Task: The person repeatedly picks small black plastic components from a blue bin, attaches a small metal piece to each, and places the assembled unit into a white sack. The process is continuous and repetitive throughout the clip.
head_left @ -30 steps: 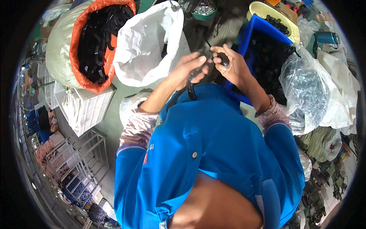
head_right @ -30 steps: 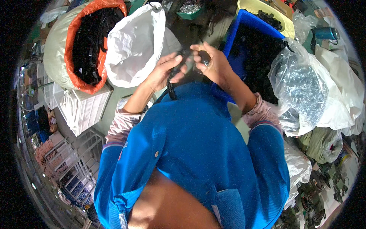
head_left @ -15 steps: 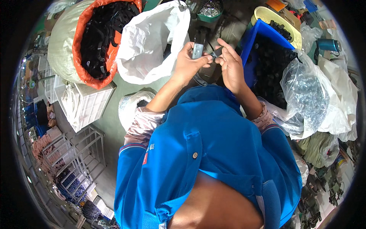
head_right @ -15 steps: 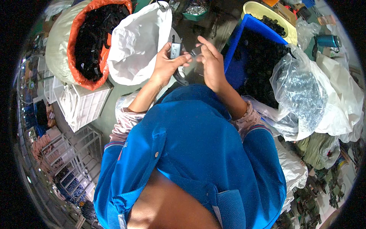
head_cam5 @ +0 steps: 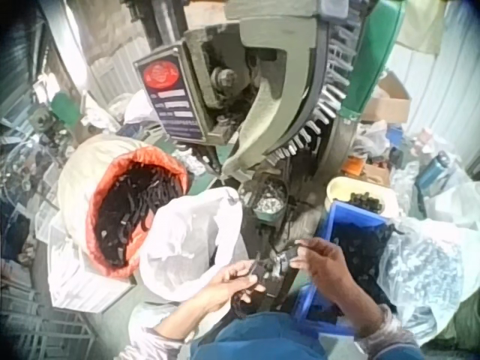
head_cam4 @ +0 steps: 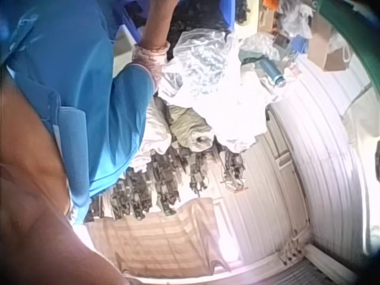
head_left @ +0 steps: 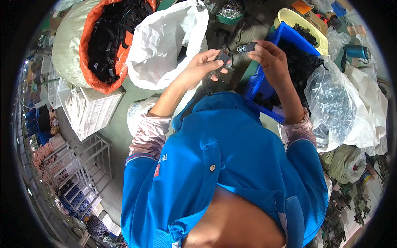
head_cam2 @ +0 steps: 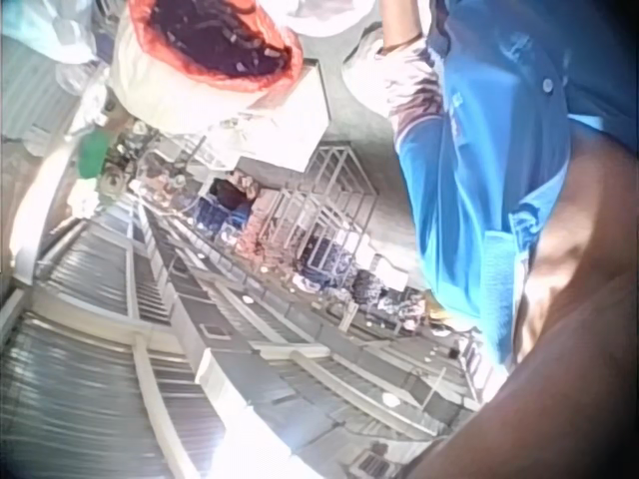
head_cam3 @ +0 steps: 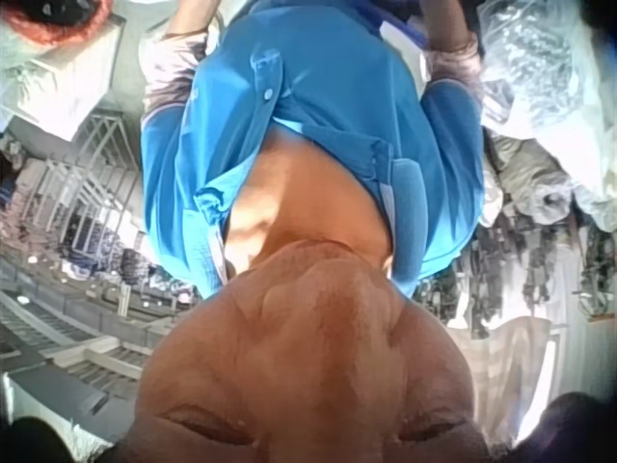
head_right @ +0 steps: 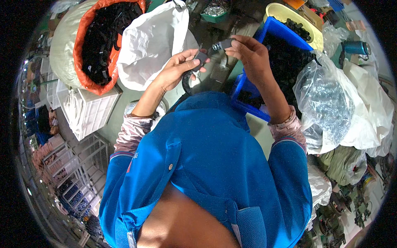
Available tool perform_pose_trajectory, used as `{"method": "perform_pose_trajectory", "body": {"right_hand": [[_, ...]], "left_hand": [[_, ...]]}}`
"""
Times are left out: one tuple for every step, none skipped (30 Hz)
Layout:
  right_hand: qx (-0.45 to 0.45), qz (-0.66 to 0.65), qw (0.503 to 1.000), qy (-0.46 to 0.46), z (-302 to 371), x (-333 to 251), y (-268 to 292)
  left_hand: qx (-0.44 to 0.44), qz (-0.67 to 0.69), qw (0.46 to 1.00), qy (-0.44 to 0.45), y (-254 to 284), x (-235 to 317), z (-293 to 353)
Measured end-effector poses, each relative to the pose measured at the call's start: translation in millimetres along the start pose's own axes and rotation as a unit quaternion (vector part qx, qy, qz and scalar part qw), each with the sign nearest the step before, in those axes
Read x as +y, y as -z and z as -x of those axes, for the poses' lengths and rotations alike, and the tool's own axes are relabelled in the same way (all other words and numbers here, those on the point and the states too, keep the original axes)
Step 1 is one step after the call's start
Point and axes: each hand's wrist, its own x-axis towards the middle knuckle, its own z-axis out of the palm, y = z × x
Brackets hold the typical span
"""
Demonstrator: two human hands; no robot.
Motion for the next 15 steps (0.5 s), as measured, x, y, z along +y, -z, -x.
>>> {"method": "perform_pose_trajectory", "body": {"right_hand": [[-0.007, 0.022, 1.000, 0.008, -3, -5, -1], [-0.014, 0.043, 0.999, 0.017, -5, -9, -2], [-0.025, 0.063, 0.998, 0.017, -7, -12, -4], [-0.041, 0.093, 0.995, 0.019, -9, -12, -2], [-0.057, 0.122, 0.991, 0.021, -12, -13, 0], [-0.074, 0.152, 0.985, 0.022, -14, -13, 1], [-0.082, 0.165, 0.983, 0.018, -14, -13, 1], [-0.090, 0.178, 0.980, 0.014, -15, -13, 0], [-0.097, 0.192, 0.977, 0.010, -15, -14, -1], [-0.108, 0.194, 0.975, 0.010, -16, -12, 0], [-0.119, 0.196, 0.973, 0.009, -16, -9, 1], [-0.129, 0.197, 0.972, 0.008, -17, -7, 1], [-0.124, 0.191, 0.974, 0.002, -17, -6, 0], [-0.117, 0.185, 0.976, -0.005, -16, -5, -2], [-0.113, 0.179, 0.977, -0.011, -15, -5, -5]], "left_hand": [[-0.005, -0.003, 1.000, 0.004, -2, 3, 2], [-0.010, -0.006, 1.000, 0.008, -4, 5, 4], [-0.015, -0.005, 1.000, 0.019, -5, 6, 5], [-0.024, -0.007, 1.000, 0.017, -5, 7, 5], [-0.034, -0.009, 0.999, 0.015, -7, 9, 6], [-0.042, -0.010, 0.999, 0.013, -7, 9, 6], [-0.047, -0.006, 0.999, 0.014, -8, 10, 6], [-0.053, -0.003, 0.999, 0.014, -8, 10, 6], [-0.059, 0.001, 0.998, 0.014, -8, 9, 5], [-0.061, 0.008, 0.998, 0.016, -9, 9, 5], [-0.063, 0.016, 0.998, 0.018, -10, 9, 4], [-0.065, 0.024, 0.997, 0.021, -10, 8, 4], [-0.065, 0.027, 0.997, 0.021, -10, 8, 3], [-0.065, 0.031, 0.997, 0.021, -10, 8, 2], [-0.064, 0.033, 0.997, 0.020, -11, 8, 2]]}}
